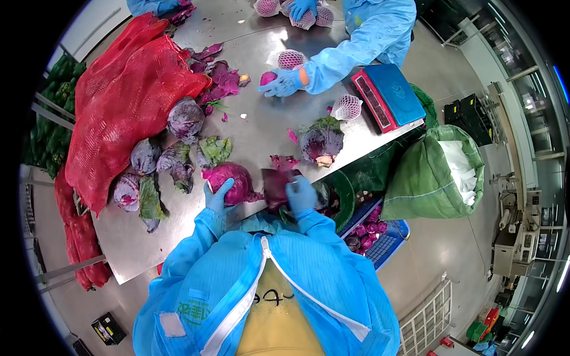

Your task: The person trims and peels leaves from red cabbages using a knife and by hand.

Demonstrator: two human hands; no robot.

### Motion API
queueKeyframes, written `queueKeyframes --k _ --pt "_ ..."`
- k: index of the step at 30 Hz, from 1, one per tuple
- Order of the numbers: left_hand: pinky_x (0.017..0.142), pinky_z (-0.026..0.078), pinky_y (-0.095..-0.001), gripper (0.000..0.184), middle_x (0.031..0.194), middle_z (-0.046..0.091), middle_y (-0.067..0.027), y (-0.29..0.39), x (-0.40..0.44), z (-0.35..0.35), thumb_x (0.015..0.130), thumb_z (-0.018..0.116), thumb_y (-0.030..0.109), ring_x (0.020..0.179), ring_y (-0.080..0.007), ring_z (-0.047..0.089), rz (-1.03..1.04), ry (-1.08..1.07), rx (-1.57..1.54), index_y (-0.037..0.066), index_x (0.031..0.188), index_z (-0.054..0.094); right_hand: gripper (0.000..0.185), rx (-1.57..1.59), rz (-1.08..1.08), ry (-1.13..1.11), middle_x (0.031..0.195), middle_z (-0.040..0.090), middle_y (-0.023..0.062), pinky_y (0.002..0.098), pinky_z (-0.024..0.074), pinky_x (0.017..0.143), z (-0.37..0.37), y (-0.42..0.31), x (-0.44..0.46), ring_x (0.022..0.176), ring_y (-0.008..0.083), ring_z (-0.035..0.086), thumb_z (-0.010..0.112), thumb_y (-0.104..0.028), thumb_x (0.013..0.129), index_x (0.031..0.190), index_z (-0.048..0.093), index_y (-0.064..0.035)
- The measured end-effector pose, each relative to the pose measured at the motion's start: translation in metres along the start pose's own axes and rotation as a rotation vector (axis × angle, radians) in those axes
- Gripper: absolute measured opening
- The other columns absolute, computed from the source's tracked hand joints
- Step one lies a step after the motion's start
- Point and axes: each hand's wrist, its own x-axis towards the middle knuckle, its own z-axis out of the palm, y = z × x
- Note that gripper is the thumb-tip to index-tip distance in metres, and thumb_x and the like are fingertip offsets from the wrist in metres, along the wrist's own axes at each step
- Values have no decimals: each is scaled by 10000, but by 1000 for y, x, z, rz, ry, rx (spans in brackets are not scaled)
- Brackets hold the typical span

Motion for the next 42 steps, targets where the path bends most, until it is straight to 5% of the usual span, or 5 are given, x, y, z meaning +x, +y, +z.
queueKeyframes --k 4,8,15,20,42 --pt "985 415 -380 1024 1298 435 -174 -22 34 -19 574 862 252 1185 -292 463 429 -139 408 30 1377 267 418 -143 51 99 882 565 88 388 484 680 -51 38 -2 770 268 585 758 -287 707 1034 580 -97" --pt "1038 356 -400 1138 1275 426 -220 -6 19 5 437 887 358 1199 -355 425 685 -216 902 91 1380 308 466 -139 52 245 943 536 132 382 481 707 -79 31 -7 827 291 578 667 -328 814 1156 518 -50" --pt "1027 368 -403 1198 1296 422 -201 2 6 22 404 888 366 1205 -346 426 742 -288 1109 61 1388 276 539 151 -86 -361 1109 592 180 367 480 781 -45 -40 -9 892 302 617 561 -276 895 1383 378 -142" --pt "1013 383 -382 1202 1260 462 -184 1 8 18 388 885 416 1150 -360 474 708 -321 1057 10 1354 295 588 -87 -274 -482 857 635 209 462 479 623 -21 -61 6 729 379 617 414 -467 925 1425 278 -190" --pt "1042 330 -437 1212 1343 341 -215 -11 5 42 394 859 425 1215 -391 358 807 -342 1065 7 1376 284 545 -334 -63 -572 932 649 169 482 488 662 -51 -74 14 781 386 621 349 -485 935 1428 251 -274"
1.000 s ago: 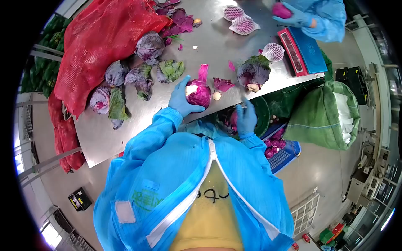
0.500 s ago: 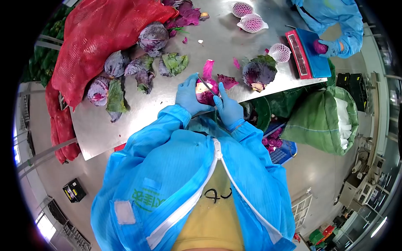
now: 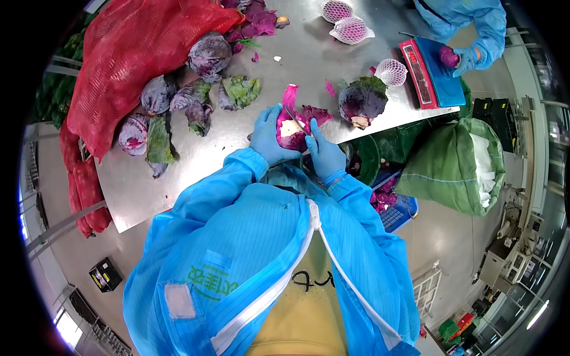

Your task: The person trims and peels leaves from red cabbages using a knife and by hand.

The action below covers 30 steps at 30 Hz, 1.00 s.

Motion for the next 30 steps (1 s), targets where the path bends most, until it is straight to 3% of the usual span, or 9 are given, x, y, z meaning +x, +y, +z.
queueKeyframes --k 6,8,12,15,16,20,23,27,30 --pt "1070 297 -427 1195 1379 300 -241 12 -6 5 431 854 409 1272 -389 311 -33 5 -5 -12 1377 257 494 299 53 125 796 641 186 404 485 628 37 18 -1 671 317 629 337 -502 948 1380 382 -267" --pt "1073 293 -430 1183 1370 317 -235 10 -9 11 441 847 414 1280 -386 308 -7 25 22 -7 1377 259 484 961 174 180 659 579 88 299 450 561 54 16 2 537 155 529 360 -481 961 1347 455 -206" --pt "1072 289 -420 1214 1373 313 -231 13 -15 13 448 863 388 1272 -385 304 32 13 112 2 1395 210 481 1164 127 206 679 535 1 221 401 531 47 18 3 521 64 432 396 -403 975 1338 461 -93" --pt "1069 293 -427 1205 1371 316 -227 10 -13 15 442 864 378 1261 -390 318 36 60 71 7 1394 226 520 1023 115 244 717 579 45 252 433 568 43 13 7 571 96 503 451 -449 941 1342 459 -118" --pt "1069 293 -427 1205 1371 316 -227 10 -11 14 442 864 378 1261 -390 318 38 61 72 7 1394 226 565 713 125 305 776 628 109 311 474 624 42 12 11 671 182 605 531 -500 875 1294 503 -121" --pt "1060 305 -443 1173 1367 322 -224 13 -13 3 434 865 368 1257 -390 332 94 -11 26 50 1392 269 437 371 21 329 849 659 139 385 500 689 18 4 19 796 315 639 604 -451 816 1097 582 -117" --pt "1059 316 -439 1152 1366 334 -212 13 -12 -1 428 866 359 1265 -377 337 119 -28 35 71 1388 298 366 218 68 339 831 659 148 395 502 683 17 22 28 772 311 646 616 -392 816 1057 594 -117" --pt "1065 317 -429 1146 1366 346 -197 1 -22 -1 435 873 366 1278 -359 336 142 22 32 69 1386 306 320 304 470 606 814 661 143 388 503 668 31 100 25 746 299 653 674 -316 773 979 607 -79" --pt "1070 312 -429 1145 1374 331 -195 -9 -26 -1 441 876 376 1292 -356 318 163 13 -18 58 1381 304 457 390 420 564 849 667 139 386 502 682 17 77 -2 762 282 653 742 -355 717 1049 585 -84"
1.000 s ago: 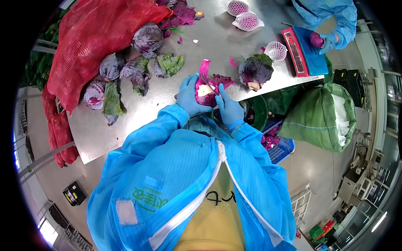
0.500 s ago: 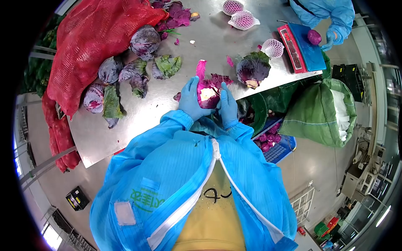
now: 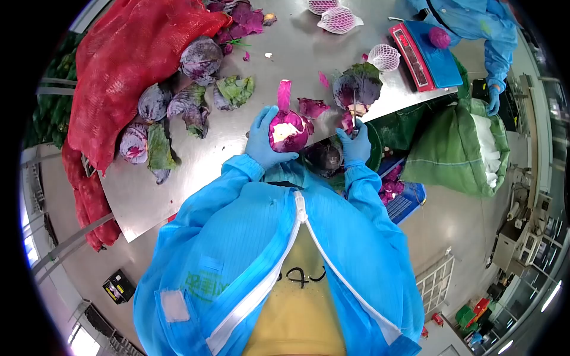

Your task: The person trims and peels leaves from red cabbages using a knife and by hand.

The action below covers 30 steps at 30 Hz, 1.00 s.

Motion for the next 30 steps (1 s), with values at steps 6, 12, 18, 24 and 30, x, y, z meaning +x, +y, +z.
queueKeyframes --k 6,12,18,24,30 --pt "1072 312 -428 1155 1385 319 -192 3 9 -1 439 875 368 1295 -356 311 -5 -20 16 62 1388 293 473 407 -114 -424 814 643 93 316 496 646 39 -34 -3 717 179 608 721 -420 740 1034 584 -75" --pt "1071 310 -435 1135 1387 324 -190 8 7 0 432 870 346 1301 -361 302 -18 -27 -4 81 1386 316 390 357 -2 -700 766 635 96 355 485 602 36 -35 4 673 214 609 664 -406 781 943 608 -56" --pt "1030 322 -468 1113 1377 326 -201 22 6 14 448 859 346 1242 -394 350 135 -19 184 106 1392 321 208 -129 -250 -490 798 614 203 463 474 670 47 -13 33 769 391 593 581 -251 734 783 596 -49" --pt "1067 291 -457 1134 1386 330 -208 -1 8 3 435 864 376 1292 -375 315 77 -26 5 76 1387 325 288 87 -285 -278 782 611 192 438 469 679 44 -33 7 778 366 605 620 -308 749 815 586 -29" --pt "1065 313 -433 1120 1362 335 -200 -10 -4 -3 460 874 346 1283 -359 330 149 3 -21 76 1383 299 279 242 127 -229 745 607 172 389 470 657 90 72 14 683 293 598 648 -284 730 830 597 -29"
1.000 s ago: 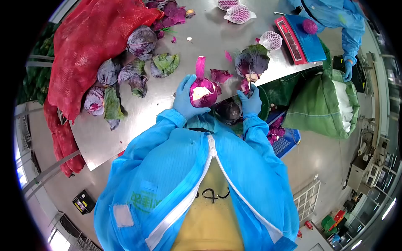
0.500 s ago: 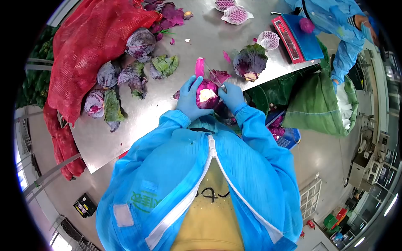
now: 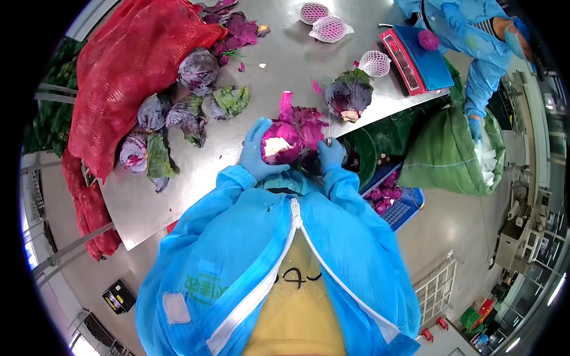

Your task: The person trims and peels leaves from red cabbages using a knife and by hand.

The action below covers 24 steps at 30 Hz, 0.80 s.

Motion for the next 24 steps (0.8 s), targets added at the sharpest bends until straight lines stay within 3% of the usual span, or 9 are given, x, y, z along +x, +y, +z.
queueKeyframes --k 1,5,7,8,9,12,13,16,24 --pt "1063 317 -424 1121 1354 341 -194 -6 -3 1 466 878 349 1279 -351 338 -41 81 -73 59 1378 294 267 102 74 43 714 602 155 381 470 650 -2 9 -10 653 261 590 664 -274 719 823 601 -36" --pt "1052 339 -375 1134 1333 367 -171 -11 -1 -4 458 895 330 1232 -307 405 -297 160 -344 41 1371 287 285 37 -25 238 796 615 111 354 471 654 -15 -25 -47 681 202 569 722 -218 705 893 605 -40" --pt "1049 343 -372 1137 1333 371 -171 -18 4 -5 451 897 335 1230 -302 409 -301 150 -300 33 1367 294 366 13 -330 387 948 612 91 323 477 677 -18 -62 -58 783 199 581 758 -170 701 995 588 -36" --pt "1045 346 -369 1140 1332 375 -171 -20 5 -4 445 900 339 1228 -297 412 -300 128 -259 25 1363 301 428 49 -443 238 1033 580 90 291 474 736 -20 -77 -60 891 198 572 752 -157 723 1077 555 -18" --pt "1045 346 -369 1140 1332 375 -171 -20 4 -3 445 900 339 1228 -297 412 -298 129 -264 25 1363 301 421 265 -403 19 1001 584 90 290 469 781 -21 -111 -72 931 198 571 747 -177 732 1087 575 -29" --pt "1040 352 -373 1140 1315 399 -177 -28 6 -2 432 904 342 1215 -302 426 -237 123 -268 -3 1345 316 436 8 -780 -317 1000 571 110 321 470 809 -12 -149 -61 935 246 576 753 -188 692 1092 618 -80" --pt "1037 357 -374 1140 1307 408 -179 -32 6 -1 431 905 342 1208 -303 434 -198 125 -247 -10 1342 315 428 -3 -812 -405 983 581 96 340 460 824 -8 -154 -56 943 250 562 761 -176 671 1059 622 -61" --pt "1013 386 -394 1160 1277 421 -180 -38 7 2 436 912 339 1188 -309 451 -198 75 -361 0 1353 287 361 -161 -918 -514 942 561 100 358 447 821 -2 -153 -34 914 277 547 769 -227 663 940 595 -76" --pt "1027 366 -382 1146 1282 422 -167 -34 19 -6 388 909 326 1193 -301 438 -173 -51 -202 18 1332 336 405 -366 -970 -701 866 521 119 394 432 733 -7 -170 -18 828 304 525 770 -290 649 888 547 -51"
